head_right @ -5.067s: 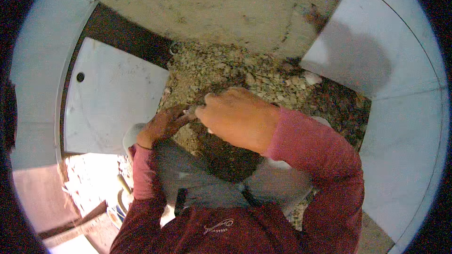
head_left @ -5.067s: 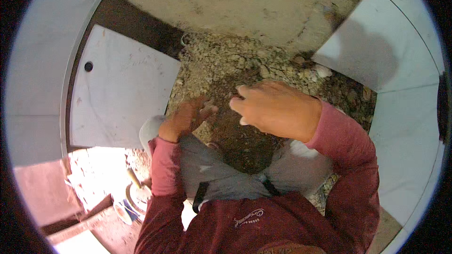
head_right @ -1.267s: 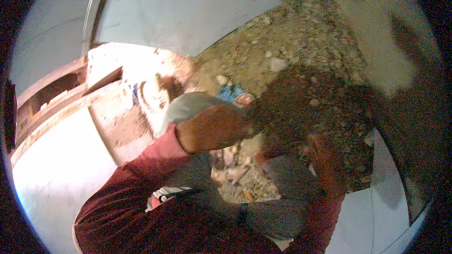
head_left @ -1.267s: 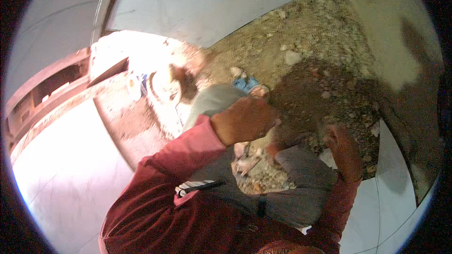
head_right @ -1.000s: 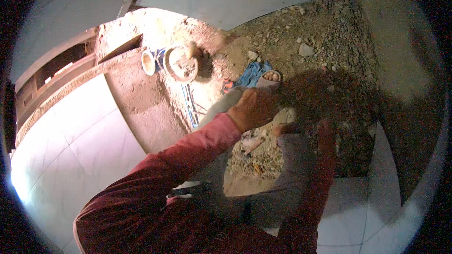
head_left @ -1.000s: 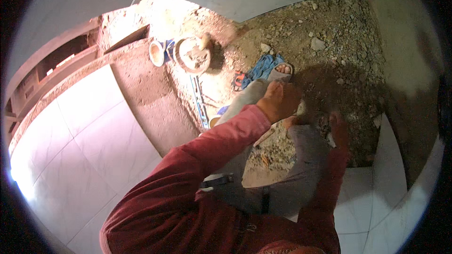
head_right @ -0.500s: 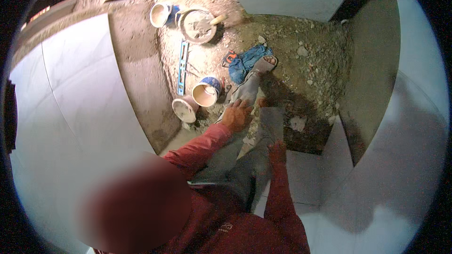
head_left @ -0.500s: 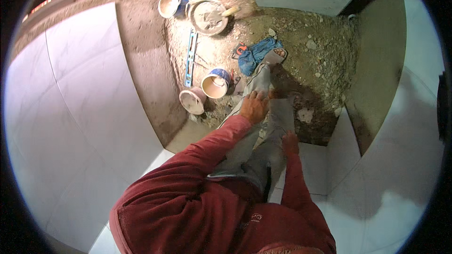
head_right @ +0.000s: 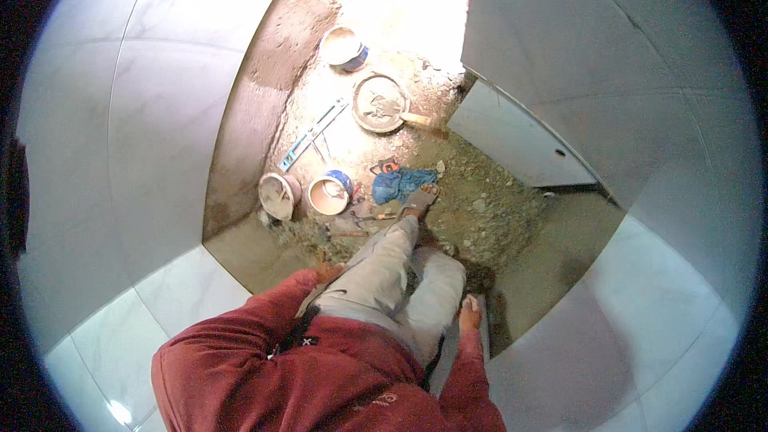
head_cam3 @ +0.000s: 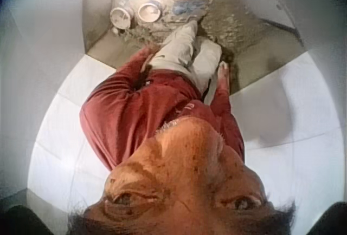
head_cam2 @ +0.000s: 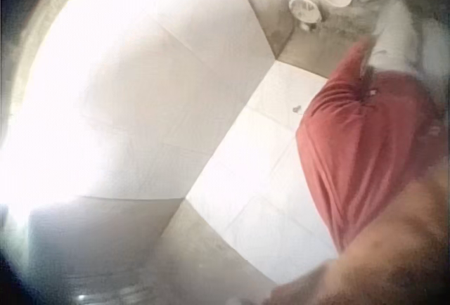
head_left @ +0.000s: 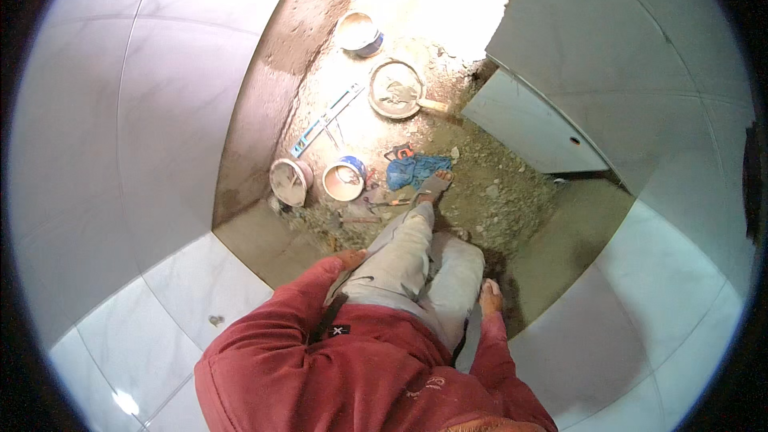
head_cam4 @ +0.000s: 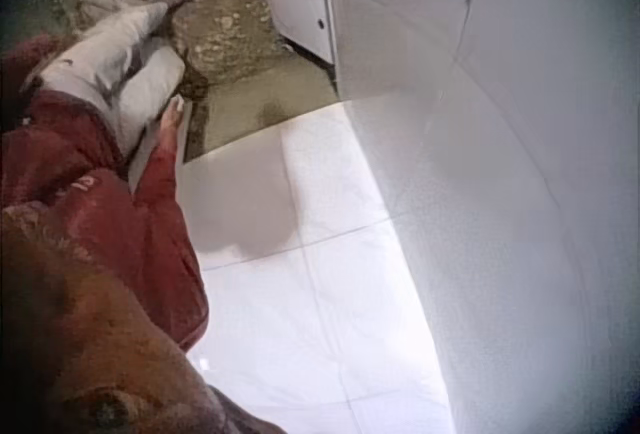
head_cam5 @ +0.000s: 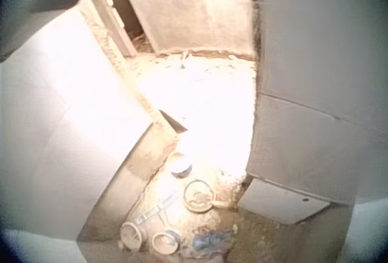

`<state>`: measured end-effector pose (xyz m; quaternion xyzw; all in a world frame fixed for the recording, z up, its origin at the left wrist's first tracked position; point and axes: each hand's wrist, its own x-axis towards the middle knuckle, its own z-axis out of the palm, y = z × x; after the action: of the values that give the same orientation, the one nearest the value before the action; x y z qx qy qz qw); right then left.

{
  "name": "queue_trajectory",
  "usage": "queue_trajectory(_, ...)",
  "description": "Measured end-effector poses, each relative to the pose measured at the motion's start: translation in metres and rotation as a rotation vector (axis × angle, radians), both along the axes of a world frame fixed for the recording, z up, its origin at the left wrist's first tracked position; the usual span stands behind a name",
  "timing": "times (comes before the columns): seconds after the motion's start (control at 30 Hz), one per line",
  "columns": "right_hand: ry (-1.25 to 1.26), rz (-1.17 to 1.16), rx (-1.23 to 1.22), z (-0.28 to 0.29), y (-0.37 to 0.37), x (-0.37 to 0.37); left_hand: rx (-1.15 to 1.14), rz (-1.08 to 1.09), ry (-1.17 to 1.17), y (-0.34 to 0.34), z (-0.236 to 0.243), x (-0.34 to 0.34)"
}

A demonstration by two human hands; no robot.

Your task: The person applies mortar to the back of a tile using a trowel.

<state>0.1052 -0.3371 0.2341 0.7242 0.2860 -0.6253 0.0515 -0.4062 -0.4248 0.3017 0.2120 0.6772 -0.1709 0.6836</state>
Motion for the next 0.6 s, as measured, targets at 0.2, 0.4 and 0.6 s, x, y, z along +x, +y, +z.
queue_trajectory(0.2,0.094,0.558,0.178,0.053,0.121,-0.042,0.010,0.790,-0.164,0.013,0.023,0.100)
queue_trajectory(0.4,-0.212,1.312,0.084,0.036,0.158,-0.045,0.409,0.639,-0.102,0.075,0.013,0.176)
queue_trajectory(0.6,0.187,1.193,0.192,0.034,0.231,0.079,0.276,0.824,0.031,0.075,0.077,0.248)
